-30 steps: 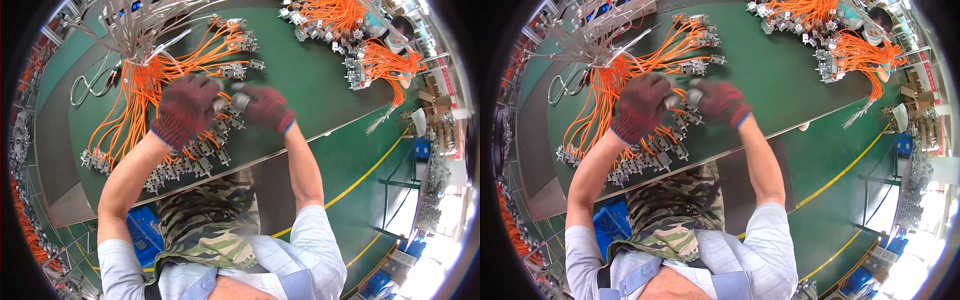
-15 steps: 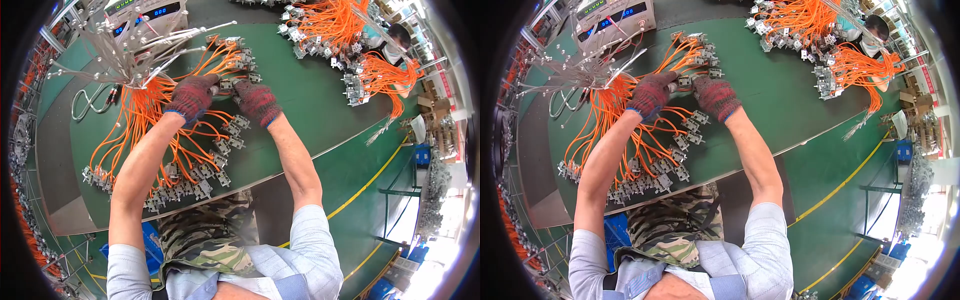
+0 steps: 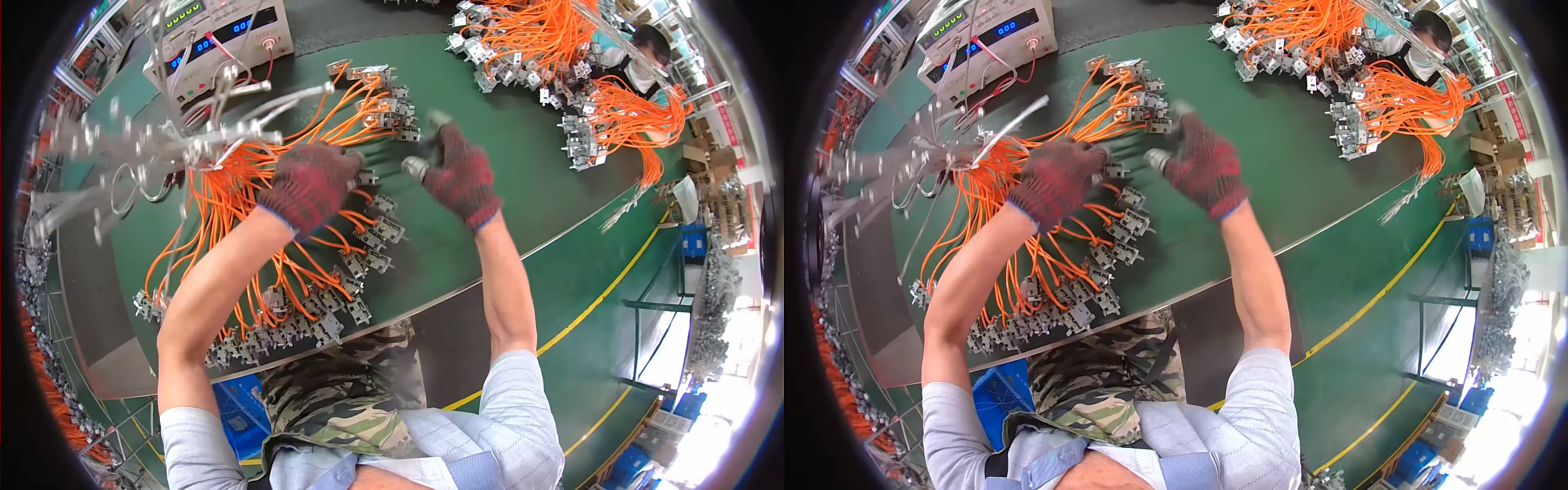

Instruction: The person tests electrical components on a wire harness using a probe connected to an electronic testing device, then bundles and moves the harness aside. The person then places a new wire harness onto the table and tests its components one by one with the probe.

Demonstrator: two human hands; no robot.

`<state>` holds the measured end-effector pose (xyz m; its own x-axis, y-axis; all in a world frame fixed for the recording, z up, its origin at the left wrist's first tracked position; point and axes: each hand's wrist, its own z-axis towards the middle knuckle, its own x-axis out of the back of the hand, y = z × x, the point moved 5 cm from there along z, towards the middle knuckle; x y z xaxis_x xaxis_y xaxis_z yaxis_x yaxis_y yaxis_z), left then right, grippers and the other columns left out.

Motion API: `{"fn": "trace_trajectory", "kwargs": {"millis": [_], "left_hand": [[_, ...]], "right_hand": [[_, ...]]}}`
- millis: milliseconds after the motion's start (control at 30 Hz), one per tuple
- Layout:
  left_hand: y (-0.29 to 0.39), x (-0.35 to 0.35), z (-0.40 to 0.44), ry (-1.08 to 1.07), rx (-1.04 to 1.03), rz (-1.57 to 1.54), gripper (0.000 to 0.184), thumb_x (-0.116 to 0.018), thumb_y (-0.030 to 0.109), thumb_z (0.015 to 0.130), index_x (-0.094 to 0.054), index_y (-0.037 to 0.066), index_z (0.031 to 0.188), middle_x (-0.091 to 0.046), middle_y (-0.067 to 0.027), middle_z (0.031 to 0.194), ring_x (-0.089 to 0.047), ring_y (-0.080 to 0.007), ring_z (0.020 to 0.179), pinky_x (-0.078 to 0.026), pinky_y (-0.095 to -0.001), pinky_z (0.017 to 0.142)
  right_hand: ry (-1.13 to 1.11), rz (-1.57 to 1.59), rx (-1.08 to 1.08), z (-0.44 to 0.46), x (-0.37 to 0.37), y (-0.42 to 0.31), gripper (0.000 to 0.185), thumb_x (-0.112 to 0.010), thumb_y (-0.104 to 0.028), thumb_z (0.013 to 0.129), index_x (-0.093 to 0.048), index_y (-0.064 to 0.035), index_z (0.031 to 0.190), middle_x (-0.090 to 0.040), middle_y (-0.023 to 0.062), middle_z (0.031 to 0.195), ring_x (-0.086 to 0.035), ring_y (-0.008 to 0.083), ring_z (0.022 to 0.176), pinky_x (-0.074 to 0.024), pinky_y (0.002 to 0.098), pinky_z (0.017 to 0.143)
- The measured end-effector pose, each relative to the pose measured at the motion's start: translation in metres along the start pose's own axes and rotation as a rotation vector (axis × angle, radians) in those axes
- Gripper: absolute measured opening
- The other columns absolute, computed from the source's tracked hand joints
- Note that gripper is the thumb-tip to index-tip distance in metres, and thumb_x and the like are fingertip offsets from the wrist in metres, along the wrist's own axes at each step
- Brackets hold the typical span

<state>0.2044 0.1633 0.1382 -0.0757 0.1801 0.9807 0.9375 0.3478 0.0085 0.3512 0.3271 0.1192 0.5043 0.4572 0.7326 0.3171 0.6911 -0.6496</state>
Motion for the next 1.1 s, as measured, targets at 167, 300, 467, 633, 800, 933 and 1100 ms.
{"fn": "trace_trajectory", "kwargs": {"millis": [167, 300, 467, 633, 800, 933, 1100], "left_hand": [[-0.002, 0.002, 0.017, 0.493, -0.01, -0.148, 0.055, -0.079, 0.028, 0.088, -0.06, 0.01, 0.136, -0.068, -0.0136, 0.129, -0.064, -0.037, 0.121, -0.054, -0.0504, 0.098], [-0.002, -0.013, 0.051, 0.289, 0.207, -0.311, 0.062, -0.076, 0.036, 0.094, -0.053, 0.007, 0.144, -0.071, -0.0224, 0.121, -0.07, -0.0474, 0.109, -0.056, -0.0557, 0.097], [-0.032, -0.015, 0.07, 0.383, 0.134, -0.54, 0.063, -0.073, 0.042, 0.098, -0.049, 0.008, 0.146, -0.071, -0.0292, 0.117, -0.068, -0.0503, 0.108, -0.054, -0.0568, 0.092], [-0.032, -0.041, 0.089, 0.229, 0.164, -0.524, 0.07, -0.071, 0.049, 0.097, -0.048, 0.01, 0.151, -0.071, -0.029, 0.121, -0.067, -0.0506, 0.114, -0.053, -0.0567, 0.096], [-0.023, -0.048, 0.074, -0.048, -0.038, -0.955, 0.058, -0.079, 0.04, 0.095, -0.066, 0.006, 0.139, -0.077, -0.0119, 0.115, -0.071, -0.0194, 0.1, -0.057, -0.0374, 0.089], [-0.019, -0.069, 0.064, -0.298, -0.073, -1.168, 0.055, -0.08, 0.03, 0.095, -0.066, 0.006, 0.143, -0.076, -0.0045, 0.117, -0.066, -0.0098, 0.095, -0.055, -0.0302, 0.082], [-0.013, -0.061, 0.063, -0.162, -0.121, -1.169, 0.064, -0.083, 0.024, 0.093, -0.06, 0.003, 0.149, -0.074, -0.0046, 0.122, -0.067, -0.0102, 0.093, -0.055, -0.0298, 0.08]], "right_hand": [[0.102, -0.258, 0.22, 0.06, -0.046, 0.046, 0.083, -0.088, -0.041, 0.079, -0.055, -0.0025, 0.145, -0.065, 0.0227, 0.139, -0.061, 0.0392, 0.132, -0.05, 0.0479, 0.109], [-0.151, -0.393, -0.02, 0.079, -0.064, 0.042, 0.093, -0.085, -0.053, 0.078, -0.05, -0.0024, 0.149, -0.063, 0.0236, 0.139, -0.062, 0.0411, 0.126, -0.0512, 0.0495, 0.108], [-0.072, -0.433, 0.09, 0.041, -0.04, 0.012, 0.09, -0.082, -0.052, 0.08, -0.049, 0.0001, 0.147, -0.067, 0.0272, 0.128, -0.066, 0.0419, 0.118, -0.0553, 0.0509, 0.099], [-0.189, -0.377, 0.21, -0.035, -0.051, -0.007, 0.072, -0.072, -0.049, 0.091, -0.056, 0.0009, 0.14, -0.075, 0.0242, 0.091, -0.073, 0.0448, 0.085, -0.0585, 0.0529, 0.077], [-0.261, -0.18, 0.037, -0.057, -0.023, -0.013, 0.07, -0.071, -0.059, 0.093, -0.061, -0.0063, 0.137, -0.075, 0.0231, 0.097, -0.073, 0.0437, 0.092, -0.0574, 0.0515, 0.08], [-0.237, -0.067, -0.102, -0.058, -0.008, -0.006, 0.064, -0.075, -0.059, 0.091, -0.067, -0.0106, 0.132, -0.076, 0.0198, 0.099, -0.074, 0.0398, 0.093, -0.0572, 0.0481, 0.082], [0.224, -0.177, 0.116, -0.034, 0.011, -0.005, 0.042, -0.084, -0.035, 0.087, -0.076, -0.0092, 0.119, -0.074, 0.0168, 0.116, -0.074, 0.0338, 0.1, -0.0591, 0.0437, 0.082]]}}
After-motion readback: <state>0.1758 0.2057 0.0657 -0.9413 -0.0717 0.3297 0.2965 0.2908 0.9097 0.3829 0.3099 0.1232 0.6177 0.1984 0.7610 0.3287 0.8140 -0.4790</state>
